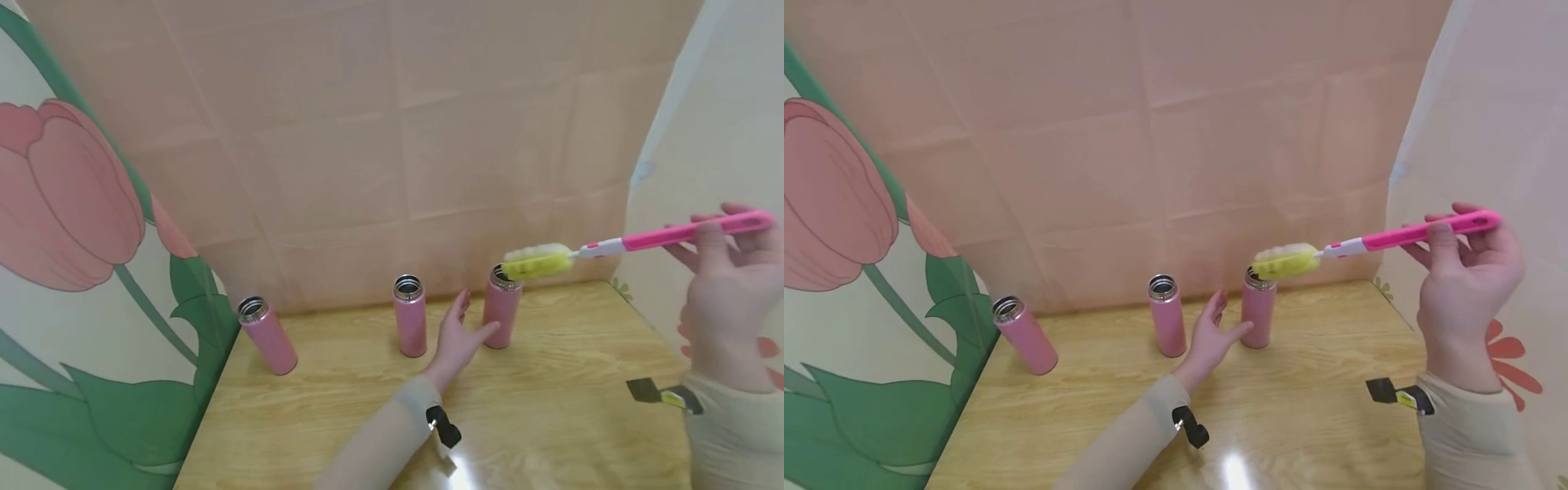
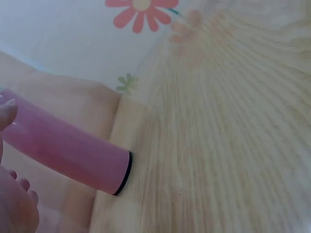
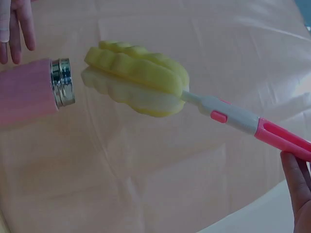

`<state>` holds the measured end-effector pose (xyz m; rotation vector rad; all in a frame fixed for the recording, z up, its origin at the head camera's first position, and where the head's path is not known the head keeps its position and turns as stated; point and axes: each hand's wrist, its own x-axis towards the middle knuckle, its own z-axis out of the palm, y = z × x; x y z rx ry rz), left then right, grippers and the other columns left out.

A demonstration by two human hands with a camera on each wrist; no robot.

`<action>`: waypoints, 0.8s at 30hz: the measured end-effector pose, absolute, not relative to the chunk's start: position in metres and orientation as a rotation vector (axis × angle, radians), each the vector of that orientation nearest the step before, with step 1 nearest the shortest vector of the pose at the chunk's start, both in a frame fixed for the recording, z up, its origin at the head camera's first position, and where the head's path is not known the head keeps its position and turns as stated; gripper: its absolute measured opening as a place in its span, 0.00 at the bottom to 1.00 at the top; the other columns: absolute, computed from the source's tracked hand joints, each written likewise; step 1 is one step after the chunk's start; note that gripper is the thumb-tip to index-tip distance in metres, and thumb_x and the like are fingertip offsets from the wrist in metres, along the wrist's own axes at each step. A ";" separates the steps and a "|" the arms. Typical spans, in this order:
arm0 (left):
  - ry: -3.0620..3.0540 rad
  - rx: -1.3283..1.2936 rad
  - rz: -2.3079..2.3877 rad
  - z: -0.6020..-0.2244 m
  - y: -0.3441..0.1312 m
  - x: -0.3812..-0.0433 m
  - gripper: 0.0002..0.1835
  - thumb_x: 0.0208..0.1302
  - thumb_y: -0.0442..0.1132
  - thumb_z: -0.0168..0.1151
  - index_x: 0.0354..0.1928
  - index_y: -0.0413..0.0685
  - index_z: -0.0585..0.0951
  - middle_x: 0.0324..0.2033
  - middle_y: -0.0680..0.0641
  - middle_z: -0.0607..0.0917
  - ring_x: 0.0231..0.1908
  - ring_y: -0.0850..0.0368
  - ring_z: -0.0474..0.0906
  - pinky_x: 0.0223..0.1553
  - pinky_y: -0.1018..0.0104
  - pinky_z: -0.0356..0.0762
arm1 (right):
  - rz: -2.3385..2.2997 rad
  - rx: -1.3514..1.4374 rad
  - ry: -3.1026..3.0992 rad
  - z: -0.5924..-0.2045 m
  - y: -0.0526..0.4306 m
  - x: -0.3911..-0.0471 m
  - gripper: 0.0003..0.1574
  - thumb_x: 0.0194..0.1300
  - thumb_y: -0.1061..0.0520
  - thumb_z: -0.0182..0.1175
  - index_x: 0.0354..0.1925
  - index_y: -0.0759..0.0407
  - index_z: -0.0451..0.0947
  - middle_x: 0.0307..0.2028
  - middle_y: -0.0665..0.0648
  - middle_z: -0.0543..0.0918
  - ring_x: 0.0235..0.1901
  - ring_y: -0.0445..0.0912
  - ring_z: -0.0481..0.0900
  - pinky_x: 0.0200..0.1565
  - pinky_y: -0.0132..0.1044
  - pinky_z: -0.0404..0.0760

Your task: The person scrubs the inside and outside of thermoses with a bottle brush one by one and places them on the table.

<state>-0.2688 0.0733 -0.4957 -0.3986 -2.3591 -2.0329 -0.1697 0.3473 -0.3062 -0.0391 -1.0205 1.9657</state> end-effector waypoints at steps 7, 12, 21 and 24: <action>-2.464 -0.357 -1.948 -0.492 0.092 -0.280 0.51 0.59 0.47 0.84 0.82 0.59 0.66 0.76 0.59 0.72 0.76 0.57 0.66 0.76 0.55 0.65 | 1.803 0.213 -1.305 -0.279 0.338 -0.203 0.20 0.66 0.71 0.71 0.55 0.76 0.81 0.41 0.66 0.87 0.41 0.51 0.89 0.42 0.36 0.88; -2.437 -0.328 -1.958 -0.488 0.101 -0.284 0.50 0.57 0.44 0.85 0.81 0.56 0.69 0.75 0.57 0.74 0.75 0.56 0.67 0.76 0.55 0.64 | 1.668 0.211 -1.654 -0.269 0.331 -0.215 0.19 0.71 0.70 0.67 0.59 0.68 0.82 0.43 0.57 0.88 0.41 0.42 0.90 0.43 0.30 0.85; -2.383 -0.345 -2.030 -0.494 0.113 -0.287 0.43 0.60 0.43 0.83 0.76 0.60 0.75 0.69 0.58 0.80 0.70 0.60 0.73 0.73 0.56 0.70 | 1.132 0.034 -2.111 -0.247 0.309 -0.226 0.18 0.80 0.59 0.61 0.63 0.63 0.78 0.47 0.54 0.87 0.36 0.23 0.82 0.38 0.18 0.81; -2.360 -0.331 -2.041 -0.498 0.115 -0.289 0.40 0.60 0.42 0.83 0.74 0.63 0.77 0.66 0.61 0.82 0.67 0.63 0.75 0.72 0.56 0.71 | 0.983 0.025 -2.192 -0.240 0.301 -0.229 0.20 0.81 0.58 0.59 0.63 0.67 0.76 0.49 0.65 0.86 0.32 0.17 0.76 0.33 0.14 0.76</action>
